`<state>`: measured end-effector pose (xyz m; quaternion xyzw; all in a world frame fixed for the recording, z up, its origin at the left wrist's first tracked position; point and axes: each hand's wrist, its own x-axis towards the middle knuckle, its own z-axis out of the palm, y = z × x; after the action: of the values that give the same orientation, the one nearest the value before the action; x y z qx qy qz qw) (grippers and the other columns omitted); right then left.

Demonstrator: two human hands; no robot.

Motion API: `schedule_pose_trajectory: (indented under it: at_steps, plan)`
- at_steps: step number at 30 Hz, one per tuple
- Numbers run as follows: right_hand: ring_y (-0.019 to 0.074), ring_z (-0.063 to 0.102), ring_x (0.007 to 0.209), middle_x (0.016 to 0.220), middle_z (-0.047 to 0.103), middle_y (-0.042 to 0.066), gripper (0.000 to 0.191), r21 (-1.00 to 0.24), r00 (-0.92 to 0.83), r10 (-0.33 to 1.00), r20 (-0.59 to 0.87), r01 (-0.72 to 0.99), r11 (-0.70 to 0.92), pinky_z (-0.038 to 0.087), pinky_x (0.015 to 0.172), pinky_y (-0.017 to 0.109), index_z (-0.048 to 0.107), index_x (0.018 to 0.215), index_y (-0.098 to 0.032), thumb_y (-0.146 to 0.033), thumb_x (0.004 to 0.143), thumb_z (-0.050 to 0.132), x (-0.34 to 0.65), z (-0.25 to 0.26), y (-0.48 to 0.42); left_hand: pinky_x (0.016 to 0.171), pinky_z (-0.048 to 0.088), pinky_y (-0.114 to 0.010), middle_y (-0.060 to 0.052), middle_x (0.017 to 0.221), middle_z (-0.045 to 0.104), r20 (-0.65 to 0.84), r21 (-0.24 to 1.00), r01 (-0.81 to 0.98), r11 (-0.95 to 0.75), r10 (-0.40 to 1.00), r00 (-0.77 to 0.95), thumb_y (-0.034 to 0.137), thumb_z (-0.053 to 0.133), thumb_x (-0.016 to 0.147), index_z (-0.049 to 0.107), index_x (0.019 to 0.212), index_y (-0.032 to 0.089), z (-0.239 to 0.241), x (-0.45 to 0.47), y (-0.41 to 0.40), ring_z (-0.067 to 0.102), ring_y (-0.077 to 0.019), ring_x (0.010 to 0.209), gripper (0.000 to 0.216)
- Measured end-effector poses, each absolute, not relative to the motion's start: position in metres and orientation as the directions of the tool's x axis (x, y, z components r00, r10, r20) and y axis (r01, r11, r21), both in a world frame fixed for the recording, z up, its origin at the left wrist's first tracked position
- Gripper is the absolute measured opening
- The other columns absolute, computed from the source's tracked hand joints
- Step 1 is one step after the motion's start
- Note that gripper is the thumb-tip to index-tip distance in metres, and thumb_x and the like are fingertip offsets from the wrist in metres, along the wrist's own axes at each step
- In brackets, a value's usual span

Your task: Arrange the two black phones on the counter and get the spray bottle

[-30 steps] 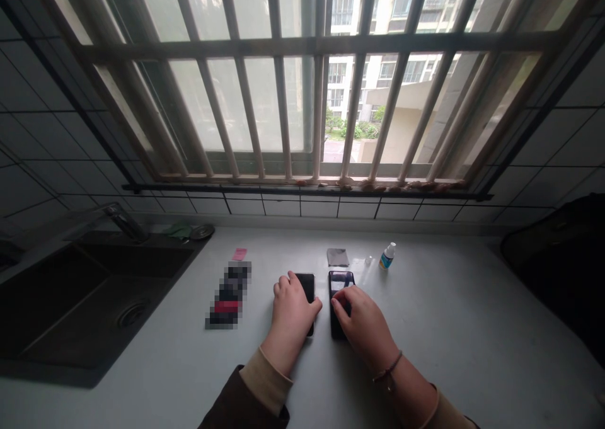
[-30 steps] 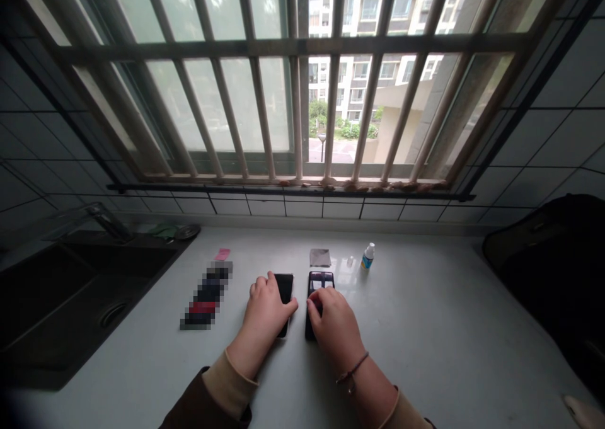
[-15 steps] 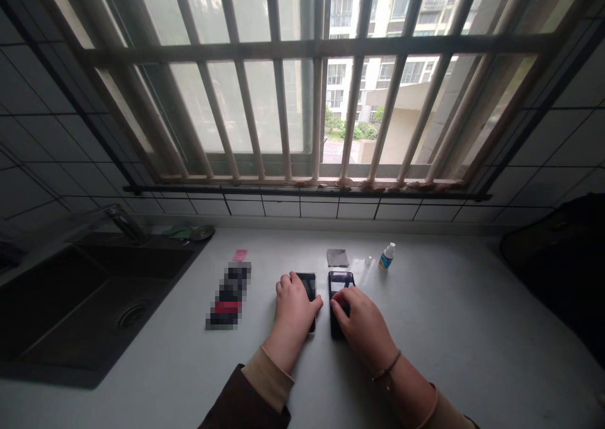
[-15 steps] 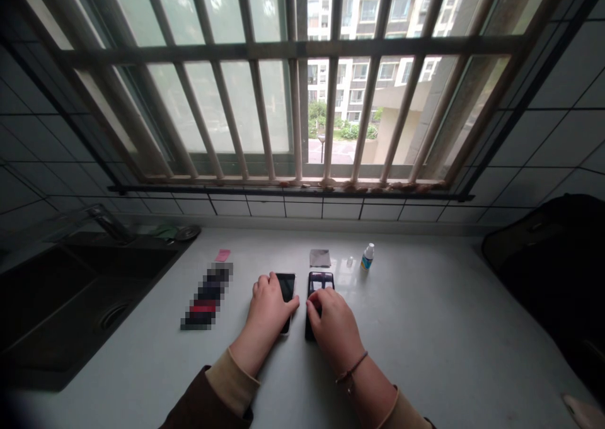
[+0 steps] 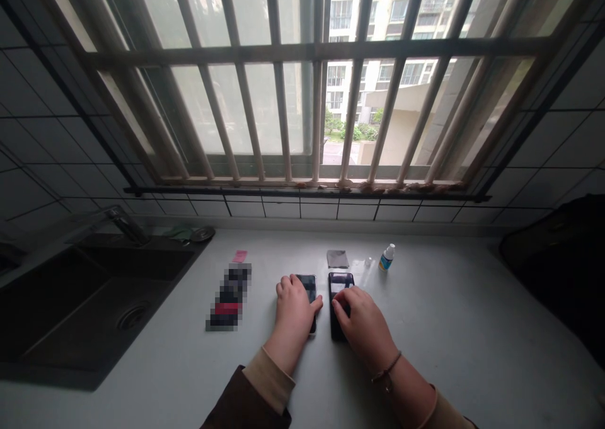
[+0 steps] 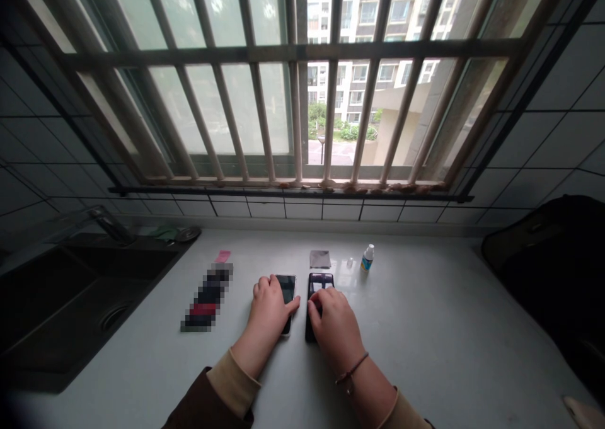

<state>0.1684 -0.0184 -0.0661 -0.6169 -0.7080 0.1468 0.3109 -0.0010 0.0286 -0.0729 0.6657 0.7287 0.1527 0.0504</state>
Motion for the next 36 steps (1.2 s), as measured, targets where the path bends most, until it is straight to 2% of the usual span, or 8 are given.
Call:
schedule_pose_trajectory:
  at_steps: [2, 5, 7, 15, 27, 30, 33, 36]
  plan:
    - [0.0302, 0.064, 0.102, 0.107, 0.069, 0.012, 0.014, -0.538, -0.019, 0.954, 0.299, 0.822, 0.185, 0.050, 0.093, 0.041, 0.072, 0.105, -0.020, -0.031, 0.099, 0.065, 0.170, -0.070, -0.018, 0.109, 0.043, -0.043, -0.023, 0.126, 0.058, 0.140, 0.285, 0.957, 0.059, 0.985, -0.102, 0.044, 0.080, 0.083, 0.056, 0.141, -0.001, -0.073, -0.001, 0.028, 0.055, -0.0378, 0.122, 0.078]
    - [0.0348, 0.061, 0.111, 0.123, 0.065, 0.017, 0.043, -0.479, 0.027, 0.948, 0.317, 0.867, 0.135, 0.050, 0.097, 0.044, 0.068, 0.128, -0.020, -0.041, 0.091, 0.076, 0.169, -0.076, -0.019, 0.107, 0.044, -0.043, -0.022, 0.126, 0.058, 0.151, 0.287, 0.956, 0.057, 0.983, -0.104, 0.047, 0.078, 0.085, 0.055, 0.143, 0.000, -0.074, -0.001, 0.027, 0.055, -0.0380, 0.122, 0.077]
    - [0.0370, 0.060, 0.115, 0.128, 0.063, 0.018, 0.052, -0.461, 0.032, 0.953, 0.303, 0.879, 0.117, 0.050, 0.097, 0.045, 0.068, 0.130, -0.021, -0.046, 0.086, 0.081, 0.168, -0.080, -0.020, 0.107, 0.044, -0.043, -0.022, 0.127, 0.058, 0.154, 0.291, 0.955, 0.062, 0.982, -0.110, 0.047, 0.077, 0.086, 0.055, 0.143, 0.000, -0.075, 0.000, 0.027, 0.054, -0.0380, 0.122, 0.077]
    - [0.0384, 0.056, 0.119, 0.130, 0.060, 0.018, 0.044, -0.478, 0.048, 0.957, 0.286, 0.873, 0.099, 0.048, 0.103, 0.047, 0.072, 0.121, -0.021, -0.033, 0.080, 0.083, 0.162, -0.088, -0.020, 0.108, 0.043, -0.044, -0.025, 0.128, 0.057, 0.142, 0.319, 0.946, 0.059, 0.984, -0.109, 0.045, 0.075, 0.087, 0.053, 0.144, -0.003, -0.071, 0.001, 0.026, 0.053, -0.0394, 0.124, 0.078]
    - [0.0388, 0.057, 0.120, 0.131, 0.061, 0.019, 0.046, -0.467, 0.023, 0.965, 0.260, 0.878, 0.105, 0.050, 0.103, 0.048, 0.072, 0.124, -0.020, -0.039, 0.083, 0.083, 0.163, -0.083, -0.022, 0.108, 0.043, -0.045, -0.026, 0.130, 0.058, 0.153, 0.297, 0.954, 0.043, 0.984, -0.092, 0.050, 0.070, 0.093, 0.051, 0.147, -0.004, -0.071, 0.000, 0.024, 0.053, -0.0399, 0.126, 0.078]
    - [0.0376, 0.058, 0.119, 0.130, 0.062, 0.018, 0.044, -0.458, 0.020, 0.949, 0.315, 0.879, 0.133, 0.051, 0.100, 0.047, 0.071, 0.124, -0.022, -0.046, 0.089, 0.078, 0.166, -0.079, -0.022, 0.106, 0.044, -0.045, -0.026, 0.132, 0.058, 0.178, 0.281, 0.959, 0.044, 0.979, -0.097, 0.055, 0.061, 0.099, 0.052, 0.148, -0.002, -0.068, -0.002, 0.022, 0.055, -0.0399, 0.125, 0.076]
    - [0.0349, 0.060, 0.119, 0.129, 0.062, 0.016, 0.038, -0.451, 0.054, 0.898, 0.437, 0.877, 0.166, 0.051, 0.101, 0.046, 0.068, 0.127, -0.023, -0.048, 0.098, 0.066, 0.182, -0.069, -0.013, 0.103, 0.046, -0.045, -0.025, 0.134, 0.058, 0.193, 0.273, 0.961, 0.039, 0.977, -0.094, 0.055, 0.058, 0.101, 0.052, 0.149, 0.000, -0.065, -0.003, 0.021, 0.055, -0.0395, 0.124, 0.074]
    - [0.0363, 0.058, 0.123, 0.132, 0.061, 0.018, 0.041, -0.420, 0.180, 0.812, 0.555, 0.903, 0.087, 0.049, 0.103, 0.048, 0.063, 0.133, -0.019, -0.045, 0.102, 0.058, 0.214, -0.054, 0.007, 0.101, 0.048, -0.045, -0.023, 0.133, 0.059, 0.195, 0.289, 0.957, 0.010, 0.978, -0.069, 0.051, 0.059, 0.101, 0.055, 0.148, 0.003, -0.061, -0.004, 0.020, 0.056, -0.0378, 0.122, 0.068]
